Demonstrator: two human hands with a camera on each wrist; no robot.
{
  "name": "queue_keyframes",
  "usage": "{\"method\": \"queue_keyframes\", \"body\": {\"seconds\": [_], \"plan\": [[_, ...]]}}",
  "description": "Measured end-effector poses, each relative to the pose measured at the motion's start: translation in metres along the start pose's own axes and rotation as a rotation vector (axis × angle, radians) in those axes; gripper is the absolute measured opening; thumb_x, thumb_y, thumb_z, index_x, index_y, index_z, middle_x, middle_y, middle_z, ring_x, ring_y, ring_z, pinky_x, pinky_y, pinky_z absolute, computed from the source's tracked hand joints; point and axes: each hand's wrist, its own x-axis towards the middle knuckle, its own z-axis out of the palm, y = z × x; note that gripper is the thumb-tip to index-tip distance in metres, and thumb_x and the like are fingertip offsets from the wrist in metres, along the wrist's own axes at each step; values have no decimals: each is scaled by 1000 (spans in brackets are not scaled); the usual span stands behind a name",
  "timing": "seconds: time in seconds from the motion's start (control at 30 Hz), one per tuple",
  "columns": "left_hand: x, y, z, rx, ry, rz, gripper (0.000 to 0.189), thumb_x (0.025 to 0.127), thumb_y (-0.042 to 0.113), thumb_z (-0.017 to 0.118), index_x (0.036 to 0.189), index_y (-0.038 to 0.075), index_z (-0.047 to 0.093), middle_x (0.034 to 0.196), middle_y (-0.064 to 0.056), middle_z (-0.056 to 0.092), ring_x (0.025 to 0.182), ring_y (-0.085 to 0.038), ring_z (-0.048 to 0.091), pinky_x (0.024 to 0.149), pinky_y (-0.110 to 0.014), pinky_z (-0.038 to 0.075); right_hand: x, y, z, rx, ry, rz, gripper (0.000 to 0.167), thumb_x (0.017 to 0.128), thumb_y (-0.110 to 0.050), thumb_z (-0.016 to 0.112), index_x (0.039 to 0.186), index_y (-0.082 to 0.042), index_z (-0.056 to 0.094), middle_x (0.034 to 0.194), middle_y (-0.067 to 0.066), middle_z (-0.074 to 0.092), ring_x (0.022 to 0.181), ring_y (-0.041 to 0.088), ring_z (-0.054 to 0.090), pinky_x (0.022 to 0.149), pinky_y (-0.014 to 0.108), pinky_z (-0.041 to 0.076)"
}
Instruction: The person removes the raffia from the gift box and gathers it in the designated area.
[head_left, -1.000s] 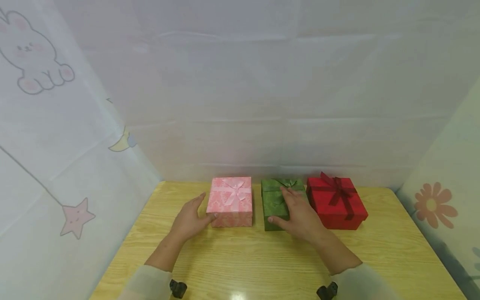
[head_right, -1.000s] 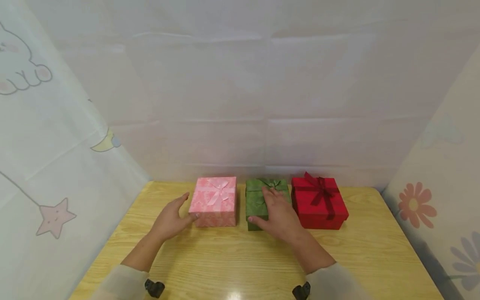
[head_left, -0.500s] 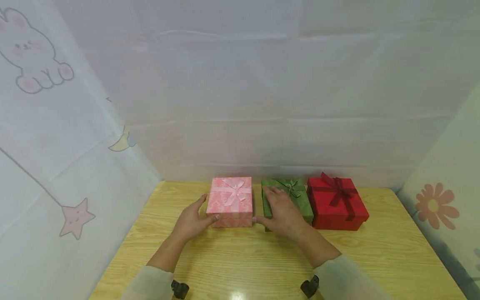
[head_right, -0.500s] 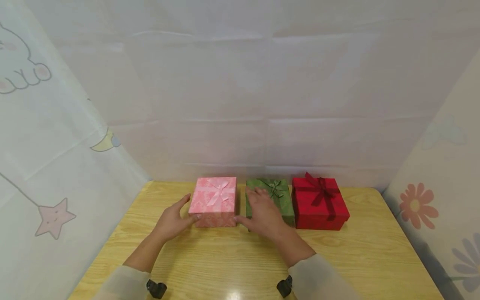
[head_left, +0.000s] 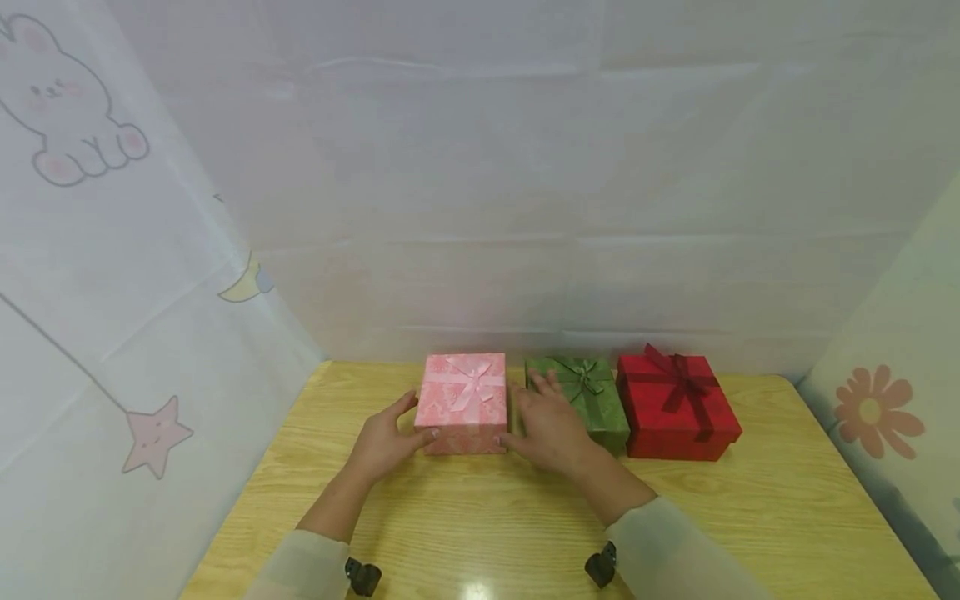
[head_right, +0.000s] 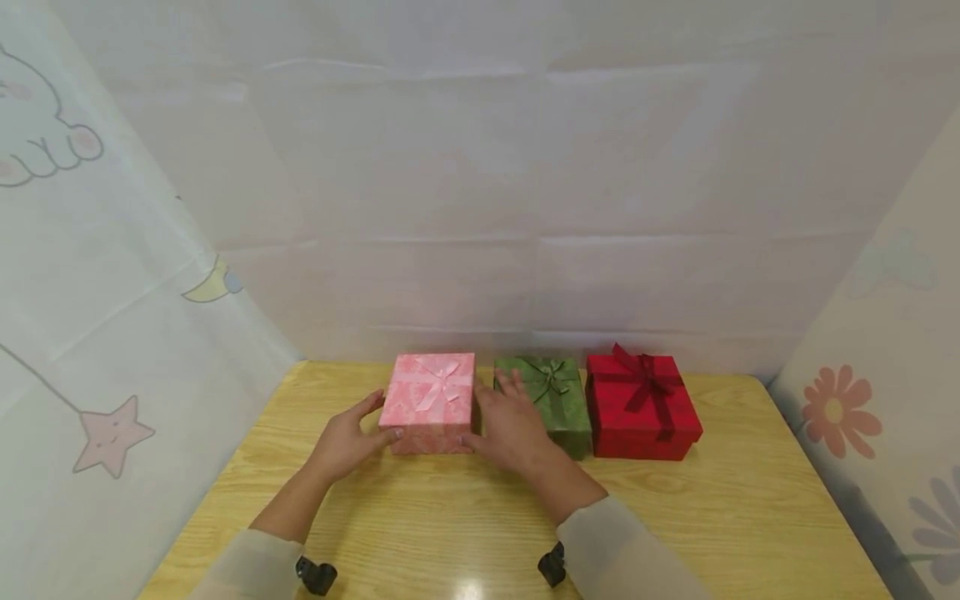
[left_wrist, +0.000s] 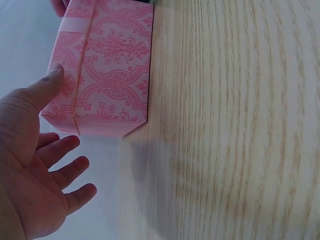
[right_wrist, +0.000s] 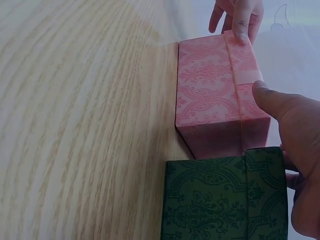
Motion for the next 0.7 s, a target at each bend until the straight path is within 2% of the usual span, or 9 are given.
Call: {"method": "queue_keyframes", "body": {"seconds": [0.13,0.33,0.5,0.7], "plan": [[-1,0,1,-15,-3,-1,96,84,61,80,160,16,43,156,-4,52,148,-39,39,113,-63,37,1,-3,2,-7,-21,5,92,90,-59,75,157,-6,44,146,11,60,155,39,25,127,53,3],[0,-1,3,-30,9,2,89,86,58,80,158,19,47,153,-5,55,146,-40,41,112,-64,37,3,-5,5,-36,-20,-43,77,92,-49,78,150,-3,55,141,10,64,152,39,31,127,52,7],[0,-2,4,-45,12,15,88,86,55,81,157,16,48,153,-7,54,146,-39,41,114,-62,37,4,-9,8,-23,-35,-33,74,93,-40,79,150,-1,53,146,10,60,153,33,31,127,49,6],[-3,0,3,-45,12,21,87,88,53,81,158,15,47,153,-8,54,146,-39,41,115,-60,37,4,-13,9,4,-39,-27,69,95,-34,77,148,3,54,148,14,58,153,31,32,127,47,9]]}}
